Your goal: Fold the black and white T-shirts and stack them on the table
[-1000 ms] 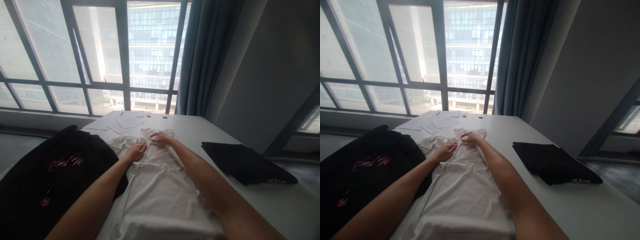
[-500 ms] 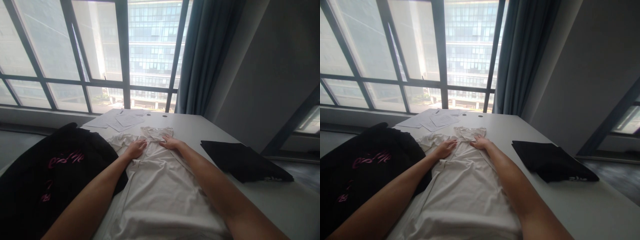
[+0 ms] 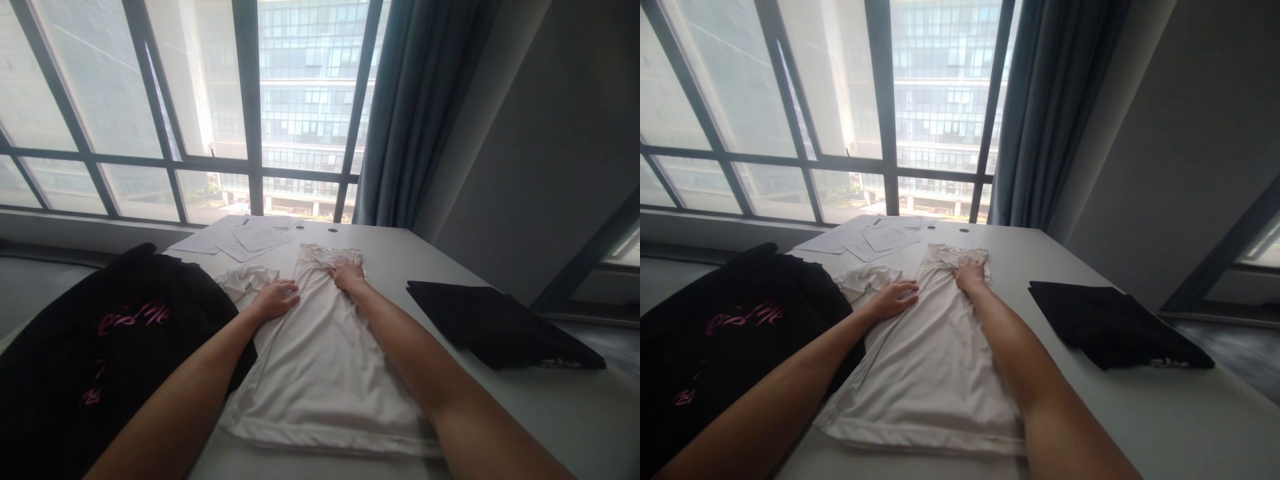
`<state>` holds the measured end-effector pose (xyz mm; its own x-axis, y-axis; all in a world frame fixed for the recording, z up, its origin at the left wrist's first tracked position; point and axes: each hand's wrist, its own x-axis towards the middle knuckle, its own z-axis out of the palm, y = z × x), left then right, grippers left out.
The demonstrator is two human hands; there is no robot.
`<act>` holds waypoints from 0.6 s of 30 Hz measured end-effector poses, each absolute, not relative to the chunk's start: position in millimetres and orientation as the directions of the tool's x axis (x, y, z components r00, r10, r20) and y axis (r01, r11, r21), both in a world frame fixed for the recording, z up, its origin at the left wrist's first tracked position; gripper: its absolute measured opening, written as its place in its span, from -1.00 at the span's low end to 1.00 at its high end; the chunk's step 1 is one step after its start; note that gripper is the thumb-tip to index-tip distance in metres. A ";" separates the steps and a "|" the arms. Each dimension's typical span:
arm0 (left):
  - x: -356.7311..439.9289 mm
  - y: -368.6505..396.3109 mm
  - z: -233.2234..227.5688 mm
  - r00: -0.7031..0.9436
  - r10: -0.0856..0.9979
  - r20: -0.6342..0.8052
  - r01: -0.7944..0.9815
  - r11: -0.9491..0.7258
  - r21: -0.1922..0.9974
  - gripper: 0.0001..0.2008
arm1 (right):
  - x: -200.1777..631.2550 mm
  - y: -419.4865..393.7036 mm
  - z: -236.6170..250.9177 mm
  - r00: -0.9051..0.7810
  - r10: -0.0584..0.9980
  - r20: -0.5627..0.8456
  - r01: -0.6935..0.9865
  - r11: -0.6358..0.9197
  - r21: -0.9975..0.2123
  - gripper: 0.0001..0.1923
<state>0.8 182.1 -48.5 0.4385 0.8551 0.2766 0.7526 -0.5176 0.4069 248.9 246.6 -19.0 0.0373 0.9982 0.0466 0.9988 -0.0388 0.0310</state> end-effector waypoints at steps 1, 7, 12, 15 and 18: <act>1.0 182.4 -49.5 0.433 0.856 0.282 0.753 -0.516 0.408 -0.54 | 242.8 239.9 -17.8 0.032 0.999 0.010 0.999 -0.032 0.004 -0.28; 1.7 182.1 -51.0 0.421 0.852 0.313 0.735 -0.522 0.432 -0.53 | 220.7 204.2 -21.9 0.108 0.970 -0.218 0.977 -0.144 -0.155 -0.04; 0.6 180.8 -48.6 0.416 0.841 0.347 0.690 -0.540 0.481 -0.57 | 229.0 215.3 -28.9 0.069 0.973 -0.218 0.977 -0.110 -0.184 -0.07; 0.0 181.4 -49.3 0.418 0.829 0.372 0.671 -0.558 0.489 -0.57 | 237.5 235.3 -33.3 0.058 0.983 -0.173 0.980 -0.090 -0.180 -0.13; -0.7 181.8 -49.9 0.424 0.830 0.361 0.681 -0.555 0.477 -0.55 | 242.1 249.7 -37.0 0.046 0.993 -0.110 0.982 -0.065 -0.177 -0.19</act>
<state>-0.7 181.8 -49.9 0.4239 0.8305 0.3614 0.6812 -0.5553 0.4770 242.1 249.7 -37.0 0.0457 0.9928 -0.1105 0.9820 -0.0649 -0.1774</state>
